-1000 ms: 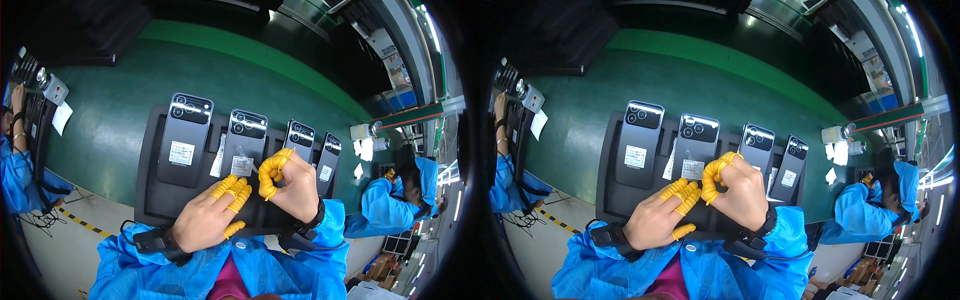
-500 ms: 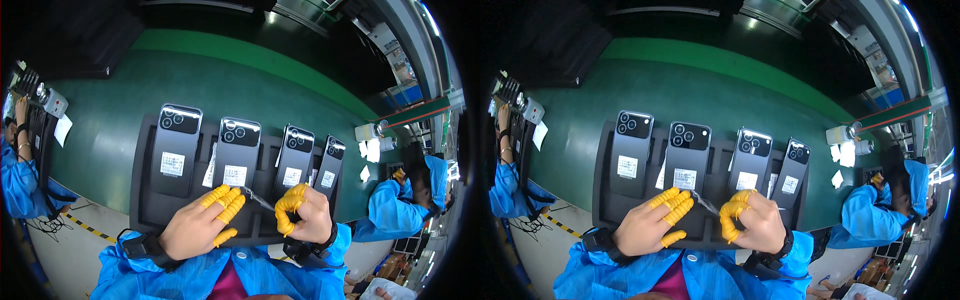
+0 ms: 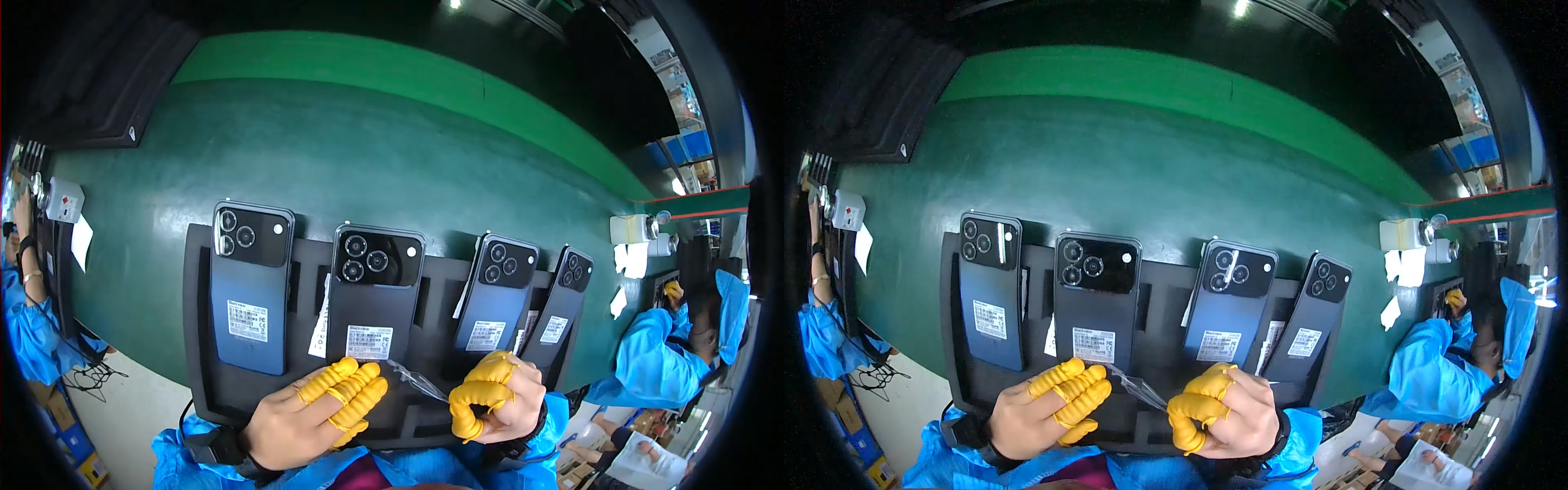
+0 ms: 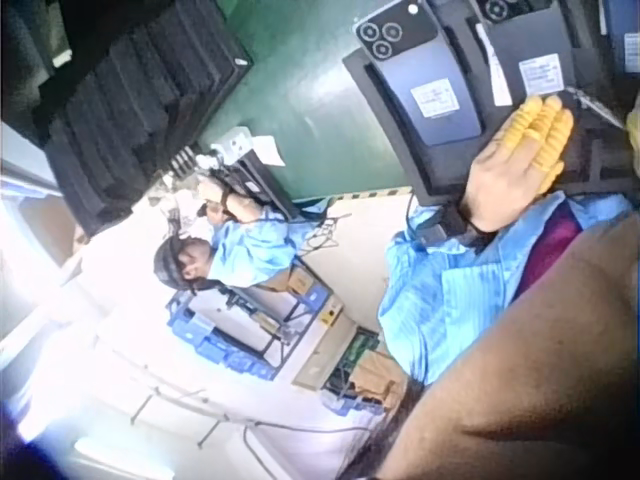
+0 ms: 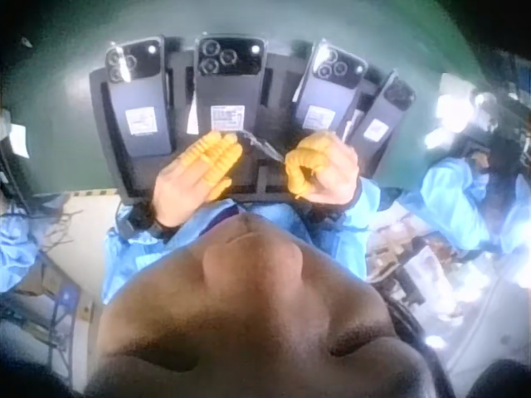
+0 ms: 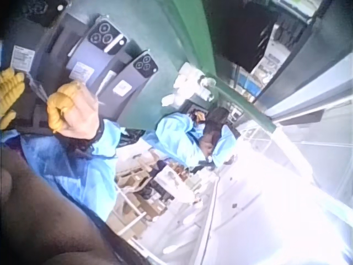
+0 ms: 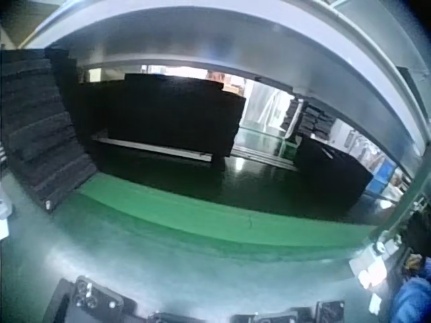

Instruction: Cleaning and inspecting the camera lenses and back covers of multiple mobile phones in a factory assembly line.

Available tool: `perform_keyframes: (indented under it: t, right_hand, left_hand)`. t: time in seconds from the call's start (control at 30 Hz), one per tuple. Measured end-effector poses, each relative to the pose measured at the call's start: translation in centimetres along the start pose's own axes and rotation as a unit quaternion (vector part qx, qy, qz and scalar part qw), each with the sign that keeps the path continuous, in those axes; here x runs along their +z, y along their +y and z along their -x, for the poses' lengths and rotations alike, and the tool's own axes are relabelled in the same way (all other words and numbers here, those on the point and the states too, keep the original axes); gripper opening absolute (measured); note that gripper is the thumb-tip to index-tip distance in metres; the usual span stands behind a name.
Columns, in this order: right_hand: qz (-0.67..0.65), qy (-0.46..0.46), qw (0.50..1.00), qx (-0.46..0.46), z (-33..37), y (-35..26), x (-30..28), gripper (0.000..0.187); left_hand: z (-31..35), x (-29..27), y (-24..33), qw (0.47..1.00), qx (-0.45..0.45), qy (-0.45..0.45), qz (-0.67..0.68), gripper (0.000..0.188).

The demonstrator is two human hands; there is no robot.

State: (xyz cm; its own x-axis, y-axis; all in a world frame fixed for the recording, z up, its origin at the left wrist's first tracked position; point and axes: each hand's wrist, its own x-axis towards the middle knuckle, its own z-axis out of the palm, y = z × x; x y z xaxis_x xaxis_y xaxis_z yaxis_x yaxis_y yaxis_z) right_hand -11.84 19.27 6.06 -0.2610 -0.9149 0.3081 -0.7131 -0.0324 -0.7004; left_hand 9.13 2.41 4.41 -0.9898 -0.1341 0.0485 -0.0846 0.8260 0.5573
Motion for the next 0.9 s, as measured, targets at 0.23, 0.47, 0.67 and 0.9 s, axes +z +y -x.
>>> perform_keyframes:
  t: [0.23,0.47,0.67,0.9]
  right_hand:
    - [0.063,0.029,0.997,-0.037,0.4,0.0,0.1,0.025]
    - [0.090,0.053,0.993,-0.051,2.3,-4.2,0.3,0.023]
    - [0.073,0.041,0.994,-0.070,2.5,-5.3,1.9,0.024]
    - [0.123,0.081,0.988,-0.048,2.4,-5.9,3.0,0.024]
  left_hand:
    - [0.1,0.8,-0.2,0.999,0.036,0.027,0.005,0.053]
    - [1.1,0.8,0.1,0.971,-0.004,0.203,0.124,0.047]
    - [1.2,2.3,1.5,0.844,-0.010,0.228,0.485,0.046]
    - [1.7,3.0,2.3,0.794,-0.005,0.161,0.586,0.050]
